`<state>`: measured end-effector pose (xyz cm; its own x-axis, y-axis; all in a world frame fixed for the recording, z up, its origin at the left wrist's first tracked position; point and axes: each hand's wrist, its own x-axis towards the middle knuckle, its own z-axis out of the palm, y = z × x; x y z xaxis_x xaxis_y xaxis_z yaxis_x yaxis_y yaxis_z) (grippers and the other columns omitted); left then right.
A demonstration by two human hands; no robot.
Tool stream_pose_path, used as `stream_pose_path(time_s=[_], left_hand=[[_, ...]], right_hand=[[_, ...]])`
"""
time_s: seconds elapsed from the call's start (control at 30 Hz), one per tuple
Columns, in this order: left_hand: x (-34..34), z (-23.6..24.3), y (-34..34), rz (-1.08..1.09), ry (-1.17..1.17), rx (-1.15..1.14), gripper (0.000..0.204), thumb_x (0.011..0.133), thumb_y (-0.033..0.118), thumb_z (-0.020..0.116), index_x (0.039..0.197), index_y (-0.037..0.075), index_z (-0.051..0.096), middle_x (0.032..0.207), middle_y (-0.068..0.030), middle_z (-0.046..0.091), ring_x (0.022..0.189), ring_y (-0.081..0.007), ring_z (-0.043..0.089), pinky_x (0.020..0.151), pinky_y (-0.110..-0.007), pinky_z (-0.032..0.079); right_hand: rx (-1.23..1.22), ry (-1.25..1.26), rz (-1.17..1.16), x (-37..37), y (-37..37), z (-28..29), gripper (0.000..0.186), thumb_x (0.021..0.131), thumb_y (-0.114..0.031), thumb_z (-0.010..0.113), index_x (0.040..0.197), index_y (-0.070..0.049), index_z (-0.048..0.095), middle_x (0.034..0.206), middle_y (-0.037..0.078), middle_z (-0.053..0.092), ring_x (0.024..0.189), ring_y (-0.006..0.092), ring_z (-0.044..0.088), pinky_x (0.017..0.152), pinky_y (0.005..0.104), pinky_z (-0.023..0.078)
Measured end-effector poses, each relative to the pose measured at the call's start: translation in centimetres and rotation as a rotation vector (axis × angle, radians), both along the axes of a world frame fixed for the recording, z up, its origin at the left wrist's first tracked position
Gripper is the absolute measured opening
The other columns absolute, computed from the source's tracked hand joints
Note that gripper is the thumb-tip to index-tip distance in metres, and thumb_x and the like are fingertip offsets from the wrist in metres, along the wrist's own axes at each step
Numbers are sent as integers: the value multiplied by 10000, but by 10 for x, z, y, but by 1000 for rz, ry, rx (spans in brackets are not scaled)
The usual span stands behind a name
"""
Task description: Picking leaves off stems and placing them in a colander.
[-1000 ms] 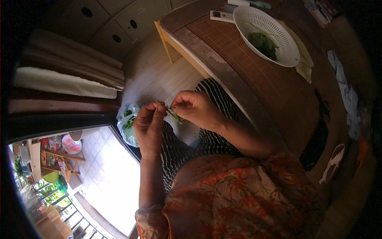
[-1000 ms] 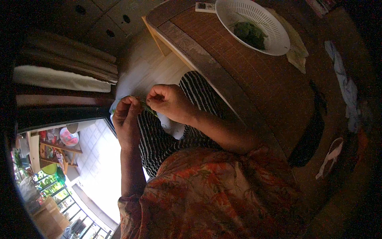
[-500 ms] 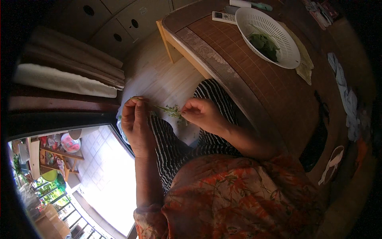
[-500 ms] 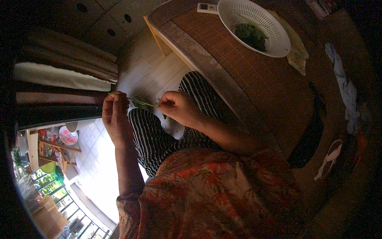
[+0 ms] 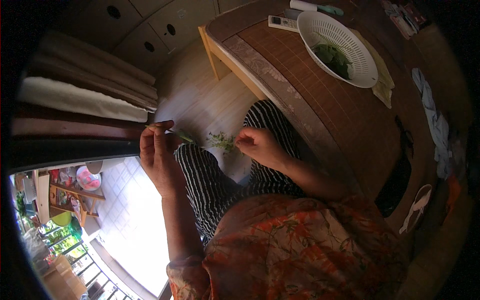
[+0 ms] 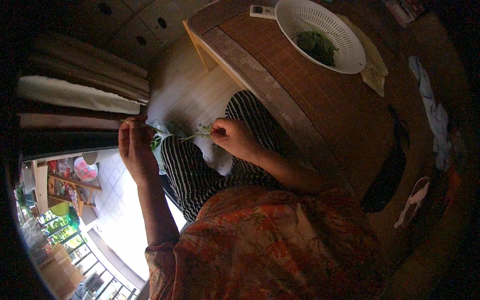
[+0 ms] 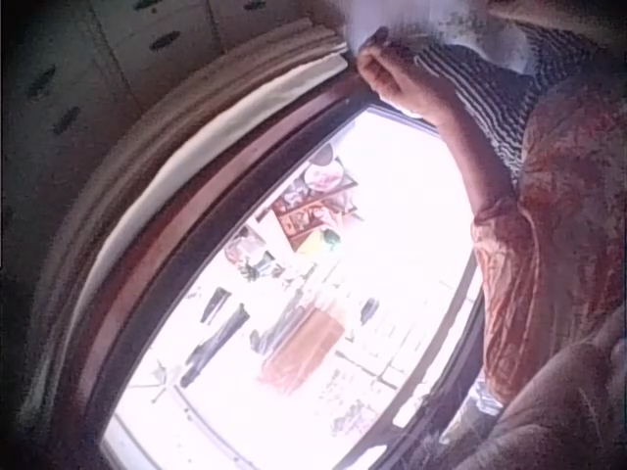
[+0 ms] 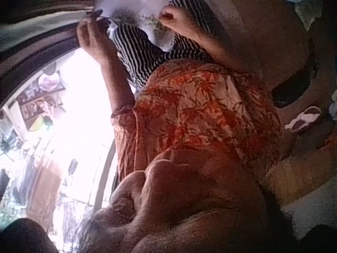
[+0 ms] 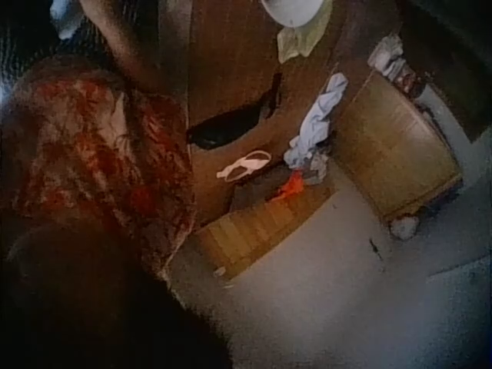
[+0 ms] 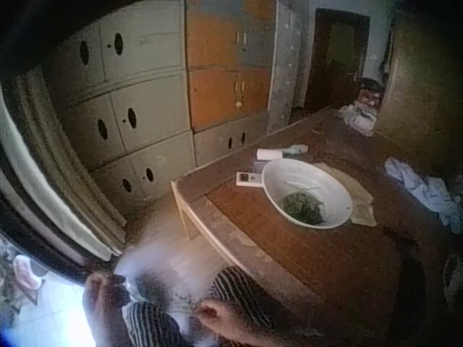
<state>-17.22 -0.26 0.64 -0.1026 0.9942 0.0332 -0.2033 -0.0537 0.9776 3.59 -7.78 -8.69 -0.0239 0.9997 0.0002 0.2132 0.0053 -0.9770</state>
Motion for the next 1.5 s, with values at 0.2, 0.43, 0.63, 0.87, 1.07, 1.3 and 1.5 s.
stream_pose_path(time_s=[0.2, 0.43, 0.63, 0.87, 1.07, 1.3, 1.5], left_hand=[[1, -10, -11, -199, 107, -44, 131, 1003, 174, 542, 991, 61, 607, 875, -12, 609, 676, -49, 443, 605, -201, 355], [6, -18, -20, -410, 428, -169, 178, 980, 144, 565, 1073, 8, 632, 882, -7, 615, 787, -80, 528, 705, -228, 417], [7, -24, -19, -448, 511, -70, 138, 963, 109, 556, 985, 4, 642, 816, -13, 631, 768, -85, 568, 718, -234, 453], [3, -19, -20, -475, 657, -4, 131, 929, 91, 565, 1000, 23, 652, 830, -62, 659, 776, -118, 611, 711, -267, 481], [4, -13, -19, -434, 737, 98, 105, 864, 89, 655, 953, 39, 681, 894, -99, 702, 786, -189, 670, 720, -309, 510], [7, -13, -19, -345, 947, 393, 88, 801, 113, 737, 866, 74, 692, 873, -75, 690, 786, -262, 651, 737, -369, 496], [13, -20, -22, -295, 919, 398, 90, 789, 88, 737, 865, 74, 690, 836, -76, 676, 773, -268, 646, 731, -371, 491]], right_hand=[[103, -154, -9, -11, 18, 6, 68, 869, -31, 652, 904, 7, 606, 807, 62, 625, 735, 110, 603, 660, 271, 489], [300, -306, 6, -13, 32, 29, 122, 838, 10, 647, 957, -3, 622, 944, 104, 612, 766, 176, 621, 695, 298, 508], [301, -142, 100, -14, 39, 69, 136, 825, 14, 638, 958, -12, 623, 878, 99, 619, 774, 225, 628, 671, 333, 506], [492, -428, 116, -8, 42, 71, 64, 817, -34, 632, 865, -31, 589, 822, 112, 608, 749, 305, 619, 660, 387, 495], [430, -430, 136, -8, 40, 67, 75, 788, -24, 621, 823, -31, 555, 800, 116, 601, 735, 325, 608, 654, 400, 486], [277, -146, 113, -11, 37, 67, 52, 817, 12, 603, 855, -5, 572, 762, 92, 599, 702, 169, 602, 650, 307, 483], [133, 130, 124, -17, 35, 63, 35, 889, -20, 625, 913, 4, 616, 817, 31, 633, 768, 59, 583, 681, 242, 487]])
